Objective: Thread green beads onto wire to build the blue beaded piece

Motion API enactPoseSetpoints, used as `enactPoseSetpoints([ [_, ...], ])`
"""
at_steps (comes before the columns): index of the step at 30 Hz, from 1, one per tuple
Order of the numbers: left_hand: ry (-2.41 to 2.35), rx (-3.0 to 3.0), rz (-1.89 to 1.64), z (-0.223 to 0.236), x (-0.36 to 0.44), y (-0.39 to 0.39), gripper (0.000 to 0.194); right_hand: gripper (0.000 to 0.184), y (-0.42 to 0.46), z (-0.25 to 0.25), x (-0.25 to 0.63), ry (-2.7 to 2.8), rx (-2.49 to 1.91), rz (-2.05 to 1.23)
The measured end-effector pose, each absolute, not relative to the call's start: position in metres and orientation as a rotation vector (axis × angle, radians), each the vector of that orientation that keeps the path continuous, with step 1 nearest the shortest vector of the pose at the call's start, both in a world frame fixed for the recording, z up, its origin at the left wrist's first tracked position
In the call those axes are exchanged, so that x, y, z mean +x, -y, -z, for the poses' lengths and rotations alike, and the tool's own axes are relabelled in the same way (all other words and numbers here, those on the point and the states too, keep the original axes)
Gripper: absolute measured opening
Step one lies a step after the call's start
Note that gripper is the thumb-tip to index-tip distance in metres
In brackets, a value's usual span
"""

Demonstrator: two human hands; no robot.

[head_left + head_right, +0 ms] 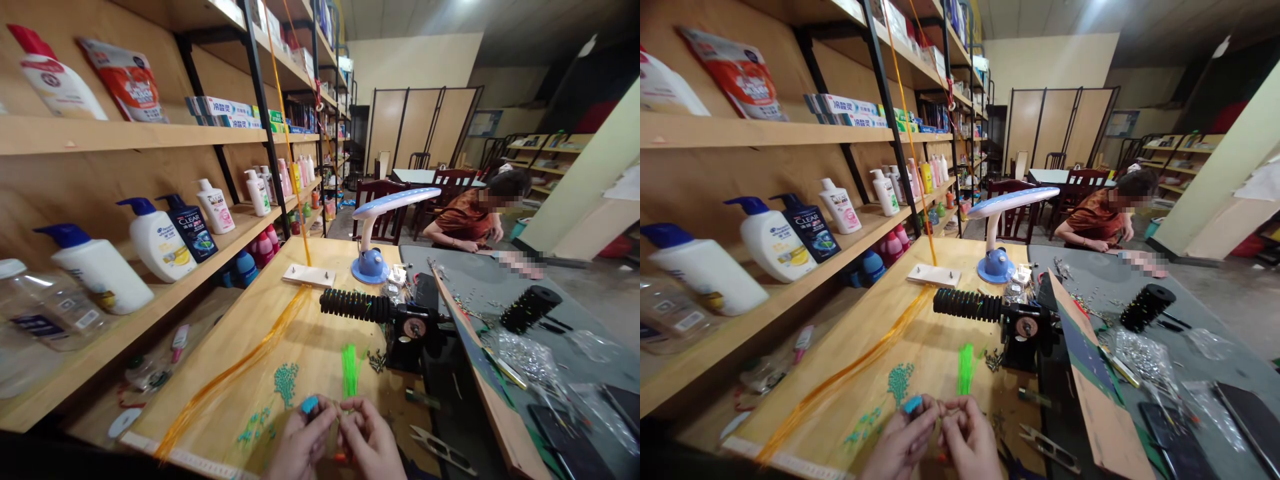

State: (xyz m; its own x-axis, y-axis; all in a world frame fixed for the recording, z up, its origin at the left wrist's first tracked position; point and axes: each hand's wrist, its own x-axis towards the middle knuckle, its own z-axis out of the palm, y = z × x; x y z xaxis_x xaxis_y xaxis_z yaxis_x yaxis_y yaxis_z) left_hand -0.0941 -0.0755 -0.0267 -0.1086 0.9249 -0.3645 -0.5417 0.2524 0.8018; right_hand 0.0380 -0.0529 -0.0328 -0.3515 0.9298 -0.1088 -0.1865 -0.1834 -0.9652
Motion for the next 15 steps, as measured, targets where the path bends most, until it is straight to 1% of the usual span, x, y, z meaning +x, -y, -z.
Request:
enactPoseSetpoints([
  [4, -1.112, 0.451, -1.330, 0.028, -0.093, 0.074, 0.051, 0.059, 0.051, 0.030, 0.039, 1.265, -1.030, -1.591],
  [7, -1.123, 0.441, -1.342, 0.025, -0.095, 0.072, 0.053, 0.059, 0.049, 0.031, 0.040, 1.284, -1.006, -1.603],
  [11, -1.130, 0.433, -1.367, 0.009, -0.104, 0.070, 0.056, 0.060, 0.047, 0.043, 0.036, 1.062, -1.016, -1.702],
  [15, -1.104, 0.441, -1.349, 0.000, -0.106, 0.073, 0.051, 0.067, 0.045, 0.055, 0.030, 0.866, -1.032, -1.769],
])
